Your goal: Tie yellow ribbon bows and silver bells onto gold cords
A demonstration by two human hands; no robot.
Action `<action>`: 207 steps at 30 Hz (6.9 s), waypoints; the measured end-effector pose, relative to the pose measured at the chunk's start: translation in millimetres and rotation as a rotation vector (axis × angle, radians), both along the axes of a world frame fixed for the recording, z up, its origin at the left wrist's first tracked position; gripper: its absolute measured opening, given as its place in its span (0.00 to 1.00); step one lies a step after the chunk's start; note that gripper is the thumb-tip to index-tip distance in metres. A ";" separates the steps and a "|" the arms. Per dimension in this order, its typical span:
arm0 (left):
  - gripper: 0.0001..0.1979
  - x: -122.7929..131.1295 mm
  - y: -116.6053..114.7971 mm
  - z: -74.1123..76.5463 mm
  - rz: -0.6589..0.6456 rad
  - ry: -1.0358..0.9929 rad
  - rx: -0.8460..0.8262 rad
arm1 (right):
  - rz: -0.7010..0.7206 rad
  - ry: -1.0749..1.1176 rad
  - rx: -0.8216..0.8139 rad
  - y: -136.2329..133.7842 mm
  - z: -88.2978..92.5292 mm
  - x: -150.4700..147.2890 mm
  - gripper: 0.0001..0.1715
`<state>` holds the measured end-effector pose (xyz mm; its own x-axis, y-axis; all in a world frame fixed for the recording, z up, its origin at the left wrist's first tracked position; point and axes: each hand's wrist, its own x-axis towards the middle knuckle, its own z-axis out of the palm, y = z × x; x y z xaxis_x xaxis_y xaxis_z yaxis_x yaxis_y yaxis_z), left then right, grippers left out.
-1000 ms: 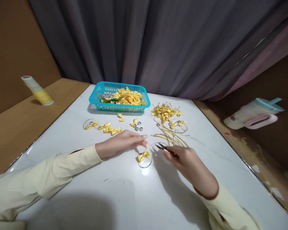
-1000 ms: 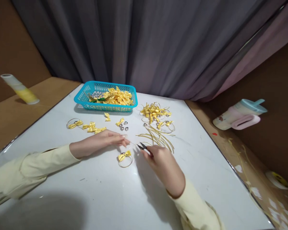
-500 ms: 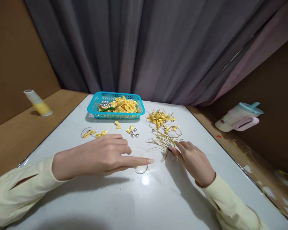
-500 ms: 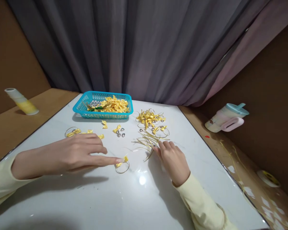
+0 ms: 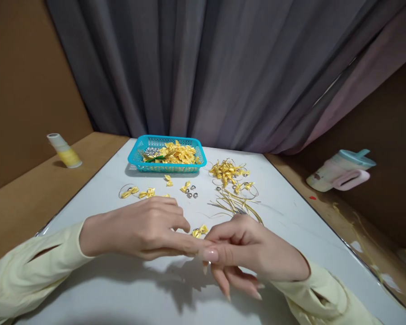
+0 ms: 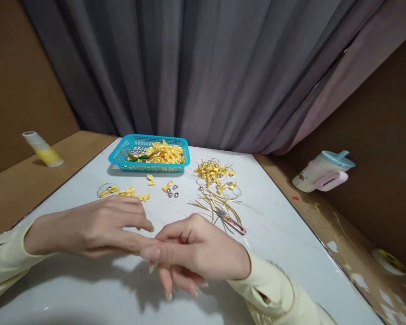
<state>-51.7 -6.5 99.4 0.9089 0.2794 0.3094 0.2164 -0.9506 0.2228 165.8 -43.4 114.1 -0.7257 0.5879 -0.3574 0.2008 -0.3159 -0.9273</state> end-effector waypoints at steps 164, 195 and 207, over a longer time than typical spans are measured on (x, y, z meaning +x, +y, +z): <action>0.07 22.1 42.3 -102.3 0.063 -0.594 -2.074 | -0.095 -0.454 0.427 36.6 -34.7 9.7 0.09; 0.09 23.9 43.3 -104.1 0.045 -0.681 -2.046 | -0.228 -1.056 1.399 5.9 -62.9 -13.1 0.05; 0.07 25.7 43.3 -101.8 0.075 -0.601 -2.043 | -0.319 -0.953 1.268 16.6 -47.5 -5.7 0.09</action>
